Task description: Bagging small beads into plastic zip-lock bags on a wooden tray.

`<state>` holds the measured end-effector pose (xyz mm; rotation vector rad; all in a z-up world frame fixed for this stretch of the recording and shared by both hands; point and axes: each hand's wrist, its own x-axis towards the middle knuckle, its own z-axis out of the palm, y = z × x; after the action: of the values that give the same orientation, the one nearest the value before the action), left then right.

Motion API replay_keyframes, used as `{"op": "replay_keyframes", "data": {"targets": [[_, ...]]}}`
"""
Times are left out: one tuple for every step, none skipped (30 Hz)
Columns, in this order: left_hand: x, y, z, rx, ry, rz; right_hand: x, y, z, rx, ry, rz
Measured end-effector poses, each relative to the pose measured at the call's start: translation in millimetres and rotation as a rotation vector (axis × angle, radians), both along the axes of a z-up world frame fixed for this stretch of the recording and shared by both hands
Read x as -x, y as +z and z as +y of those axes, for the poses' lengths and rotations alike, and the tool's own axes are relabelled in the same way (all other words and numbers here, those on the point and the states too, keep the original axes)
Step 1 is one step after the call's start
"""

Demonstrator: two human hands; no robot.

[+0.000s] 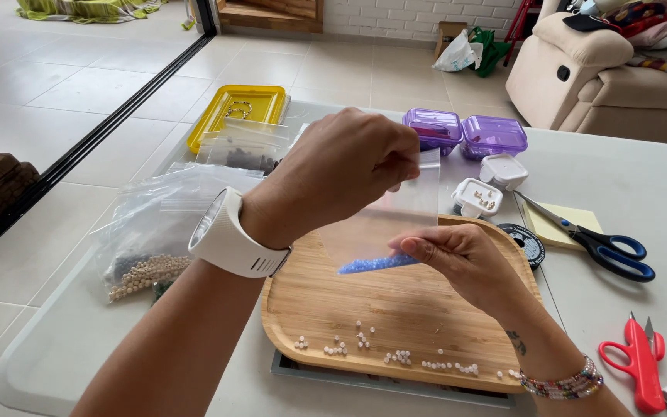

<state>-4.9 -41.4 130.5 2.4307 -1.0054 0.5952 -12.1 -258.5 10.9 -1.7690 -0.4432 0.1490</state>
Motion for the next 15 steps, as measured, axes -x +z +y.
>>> {"op": "replay_keyframes", "data": {"targets": [[-3.3, 0.1, 2.5, -0.004, 0.007, 0.003, 0.3, 1.5, -0.5, -0.004, 0.007, 0.003], [-6.8, -0.1, 5.1, 0.014, -0.047, -0.055, 0.4, 2.6, -1.0, 0.066, -0.015, -0.021], [-10.1, -1.5, 7.7, 0.03, -0.103, -0.108, 1.6, 2.5, -1.5, 0.135, -0.038, -0.04], [-9.8, -4.0, 5.5, 0.026, -0.098, -0.1, 7.6, 6.1, 0.7, 0.131, -0.033, -0.033], [-10.5, -5.2, 3.7, -0.023, -0.125, -0.135, 11.9, 11.0, 3.2, 0.1, -0.092, -0.092], [-11.0, -6.3, 2.5, -0.073, -0.153, -0.17, 16.3, 16.1, 6.1, 0.068, -0.151, -0.151], [-8.2, -7.6, -3.9, -0.075, -0.142, -0.166, 18.6, 14.2, 5.4, 0.066, -0.14, -0.148], [-5.2, -8.8, -9.5, -0.127, -0.155, -0.136, 21.2, 12.5, 5.4, -0.078, -0.119, -0.252], [-1.8, -9.3, -11.8, -0.182, -0.159, -0.107, 22.3, 11.1, 8.6, -0.228, -0.088, -0.355], [-1.7, -9.9, -11.0, -0.186, -0.138, -0.103, 24.4, 10.0, 9.4, -0.235, -0.067, -0.351], [-2.2, -9.9, -11.2, -0.174, -0.162, -0.086, 26.0, 9.6, 8.9, -0.199, -0.136, -0.368], [-3.0, -9.7, -11.8, -0.161, -0.186, -0.069, 27.2, 9.5, 7.8, -0.164, -0.206, -0.384], [-4.3, -9.3, -6.5, -0.163, -0.172, -0.07, 28.1, 11.5, 8.4, -0.168, -0.193, -0.385], [-5.8, -8.8, -1.3, -0.187, -0.158, -0.065, 28.7, 13.6, 8.7, -0.155, -0.206, -0.391], [-7.3, -8.1, 3.6, -0.211, -0.147, -0.062, 29.8, 15.6, 8.9, -0.143, -0.223, -0.399]]}}
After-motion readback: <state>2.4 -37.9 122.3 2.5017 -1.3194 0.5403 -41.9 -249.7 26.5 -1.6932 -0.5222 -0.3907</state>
